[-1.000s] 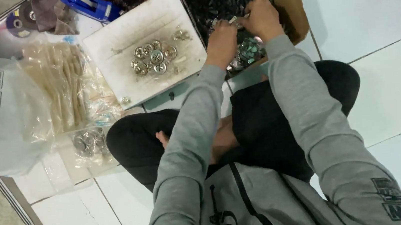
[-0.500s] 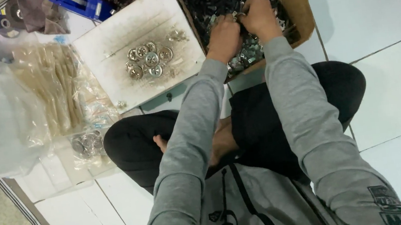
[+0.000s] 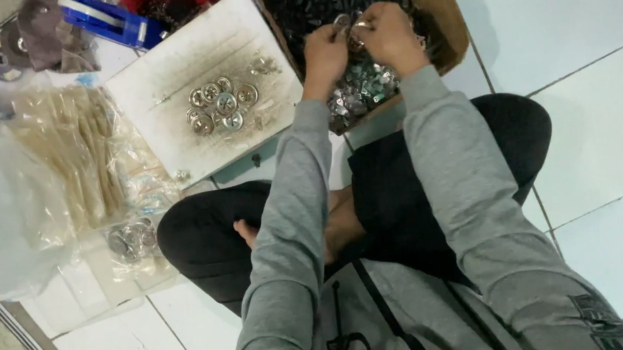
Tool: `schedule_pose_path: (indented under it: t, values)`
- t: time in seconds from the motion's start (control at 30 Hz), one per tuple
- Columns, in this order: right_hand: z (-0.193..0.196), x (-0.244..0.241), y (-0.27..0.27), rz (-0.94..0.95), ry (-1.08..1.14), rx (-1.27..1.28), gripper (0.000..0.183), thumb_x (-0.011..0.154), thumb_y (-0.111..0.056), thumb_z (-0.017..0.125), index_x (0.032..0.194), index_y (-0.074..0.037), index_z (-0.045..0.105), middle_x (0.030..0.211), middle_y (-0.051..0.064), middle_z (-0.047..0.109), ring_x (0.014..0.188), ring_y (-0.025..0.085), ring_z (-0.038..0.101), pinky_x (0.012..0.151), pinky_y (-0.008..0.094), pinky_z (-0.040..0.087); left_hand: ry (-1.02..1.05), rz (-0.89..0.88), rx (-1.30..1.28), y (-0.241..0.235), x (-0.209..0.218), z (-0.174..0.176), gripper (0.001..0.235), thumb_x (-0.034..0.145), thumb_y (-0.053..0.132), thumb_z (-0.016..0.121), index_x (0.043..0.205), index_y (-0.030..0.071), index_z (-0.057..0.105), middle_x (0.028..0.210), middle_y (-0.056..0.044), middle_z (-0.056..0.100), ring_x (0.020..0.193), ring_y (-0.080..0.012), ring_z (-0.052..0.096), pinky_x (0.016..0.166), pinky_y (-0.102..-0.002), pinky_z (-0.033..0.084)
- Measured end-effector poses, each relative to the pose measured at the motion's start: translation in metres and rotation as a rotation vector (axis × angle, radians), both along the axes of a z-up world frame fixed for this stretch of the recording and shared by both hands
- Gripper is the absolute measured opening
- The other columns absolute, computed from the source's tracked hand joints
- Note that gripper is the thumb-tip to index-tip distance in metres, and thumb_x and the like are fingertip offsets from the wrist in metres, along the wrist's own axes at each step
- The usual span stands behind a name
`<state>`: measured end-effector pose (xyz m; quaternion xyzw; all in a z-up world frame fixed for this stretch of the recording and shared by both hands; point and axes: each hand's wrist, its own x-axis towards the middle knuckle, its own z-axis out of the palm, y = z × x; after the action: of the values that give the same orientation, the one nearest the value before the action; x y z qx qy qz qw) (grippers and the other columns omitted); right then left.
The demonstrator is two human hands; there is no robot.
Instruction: The person picks up metal spinners from a cardboard box, places them into plastic bags by hand, and seals the bags using a tape dispenser.
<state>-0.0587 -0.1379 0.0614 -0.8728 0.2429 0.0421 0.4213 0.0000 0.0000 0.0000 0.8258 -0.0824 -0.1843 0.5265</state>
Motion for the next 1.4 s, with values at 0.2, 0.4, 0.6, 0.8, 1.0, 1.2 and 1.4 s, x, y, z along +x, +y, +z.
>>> schedule_pose_path:
  t: [0.2,0.4,0.6,0.8,1.0,1.2,1.4]
  values:
    - [0.005,-0.009,0.052,-0.226,-0.29,0.184,0.009,0.092,-0.019,0.075,0.095,-0.011,0.076,0.09,0.003,0.077,0.084,0.014,0.071,0.075,0.034,0.057,-0.044,0.014,0.06,0.033,-0.004,0.05,0.023,0.091,0.019,0.058,0.099,0.008,0.077,0.096,-0.011,0.081,0.093,-0.0274,0.076,0.083,-0.039,0.056]
    - [0.064,-0.008,0.087,-0.215,-0.497,0.348,0.018,0.096,-0.025,0.073,0.099,-0.007,0.072,0.083,0.002,0.074,0.075,0.01,0.068,0.066,0.027,0.057,0.168,0.114,-0.359,0.075,-0.023,0.162,0.013,0.098,0.012,0.062,0.09,0.004,0.069,0.08,-0.007,0.071,0.077,-0.0138,0.071,0.074,-0.032,0.074]
    - [0.082,0.005,0.128,0.139,-0.507,0.302,0.012,0.105,-0.018,0.071,0.103,-0.007,0.069,0.061,-0.003,0.051,0.054,0.006,0.043,0.052,0.028,0.036,0.094,0.092,-0.327,0.142,-0.021,0.18,0.018,0.099,0.011,0.059,0.094,0.002,0.074,0.08,-0.011,0.077,0.077,-0.0242,0.08,0.073,-0.035,0.075]
    - [0.078,0.031,0.19,0.241,-0.402,0.346,0.015,0.1,-0.019,0.074,0.105,-0.006,0.069,0.057,-0.001,0.053,0.053,0.009,0.047,0.054,0.03,0.036,0.07,0.219,-0.104,0.212,-0.01,0.167,0.016,0.095,0.011,0.065,0.079,0.008,0.068,0.07,-0.003,0.071,0.065,-0.0131,0.066,0.059,-0.029,0.053]
    - [0.056,0.048,0.224,0.357,-0.426,0.197,0.018,0.096,-0.021,0.071,0.109,-0.009,0.073,0.084,0.005,0.076,0.075,0.018,0.069,0.068,0.035,0.053,0.076,0.295,0.001,0.249,-0.004,0.159,0.006,0.09,0.011,0.071,0.085,0.01,0.074,0.076,-0.004,0.076,0.071,-0.0124,0.069,0.065,-0.029,0.056]
    - [0.07,0.041,0.211,0.582,-0.365,-0.192,0.042,0.11,-0.03,0.049,0.139,-0.004,0.063,0.11,0.021,0.069,0.097,0.039,0.066,0.079,0.049,0.051,-0.278,0.147,0.38,0.266,-0.008,0.132,0.041,0.091,0.034,0.074,0.125,0.011,0.071,0.098,-0.012,0.079,0.088,-0.0321,0.073,0.069,-0.045,0.056]
    - [0.073,0.024,0.206,0.542,-0.411,-0.423,0.043,0.105,-0.022,0.062,0.141,-0.001,0.058,0.115,0.015,0.055,0.101,0.031,0.053,0.083,0.044,0.049,-0.754,0.291,0.377,0.279,-0.022,0.112,0.032,0.102,0.023,0.062,0.125,0.0,0.064,0.098,-0.015,0.053,0.09,-0.0327,0.054,0.075,-0.045,0.047]
